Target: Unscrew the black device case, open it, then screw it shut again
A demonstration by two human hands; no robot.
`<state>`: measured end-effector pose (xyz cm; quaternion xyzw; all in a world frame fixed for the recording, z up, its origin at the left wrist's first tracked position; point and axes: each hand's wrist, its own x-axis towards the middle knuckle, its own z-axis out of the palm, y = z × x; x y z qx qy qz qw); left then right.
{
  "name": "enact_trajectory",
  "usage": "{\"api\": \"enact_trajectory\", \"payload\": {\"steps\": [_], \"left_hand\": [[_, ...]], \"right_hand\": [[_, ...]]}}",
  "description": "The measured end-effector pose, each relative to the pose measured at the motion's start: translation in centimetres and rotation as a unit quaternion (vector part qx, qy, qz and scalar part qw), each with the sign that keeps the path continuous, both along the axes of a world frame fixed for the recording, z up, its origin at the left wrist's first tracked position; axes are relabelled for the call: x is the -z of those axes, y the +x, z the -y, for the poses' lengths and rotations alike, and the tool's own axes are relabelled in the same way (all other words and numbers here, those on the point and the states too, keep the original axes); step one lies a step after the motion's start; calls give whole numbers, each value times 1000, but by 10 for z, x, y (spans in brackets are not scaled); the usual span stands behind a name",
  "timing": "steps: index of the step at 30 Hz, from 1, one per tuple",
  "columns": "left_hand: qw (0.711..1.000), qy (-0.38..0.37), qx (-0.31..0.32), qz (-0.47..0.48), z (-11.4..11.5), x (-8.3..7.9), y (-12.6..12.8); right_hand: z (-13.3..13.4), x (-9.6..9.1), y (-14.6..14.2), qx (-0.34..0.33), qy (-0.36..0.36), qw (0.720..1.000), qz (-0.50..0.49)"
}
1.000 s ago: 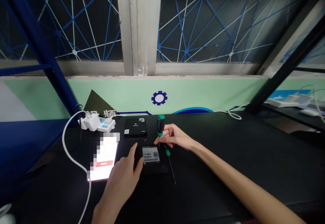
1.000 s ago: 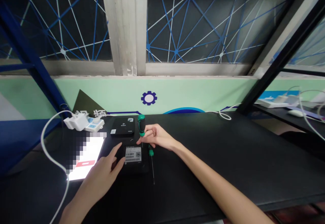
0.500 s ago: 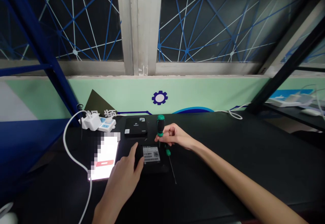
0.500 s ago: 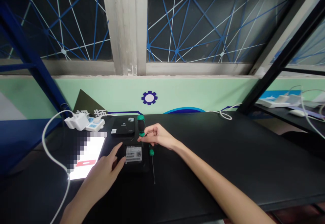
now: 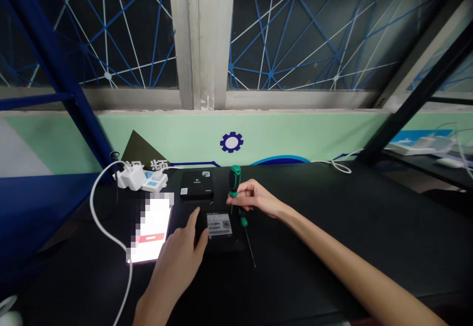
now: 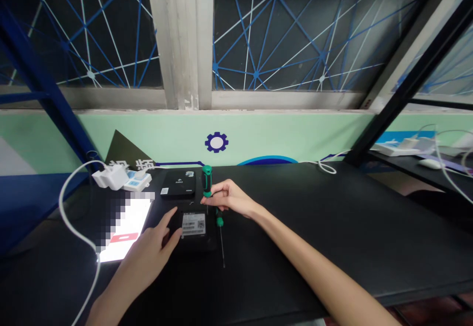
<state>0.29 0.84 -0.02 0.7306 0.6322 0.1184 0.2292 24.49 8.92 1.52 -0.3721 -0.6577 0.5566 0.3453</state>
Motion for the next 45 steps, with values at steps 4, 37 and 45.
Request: {"api": "enact_trajectory", "payload": {"steps": [4,37,45], "left_hand": [[1000,-5,0,5,2,-5,2],[1000,-6,4,-2,2,-2,1],[1000,-8,6,-2,-1,-4,1]], "right_hand": [[-1,0,1,-8,13,1000,9],[4,-11,0,16,31,999,-31],[2,-11,1,100,66,992,-27]]}}
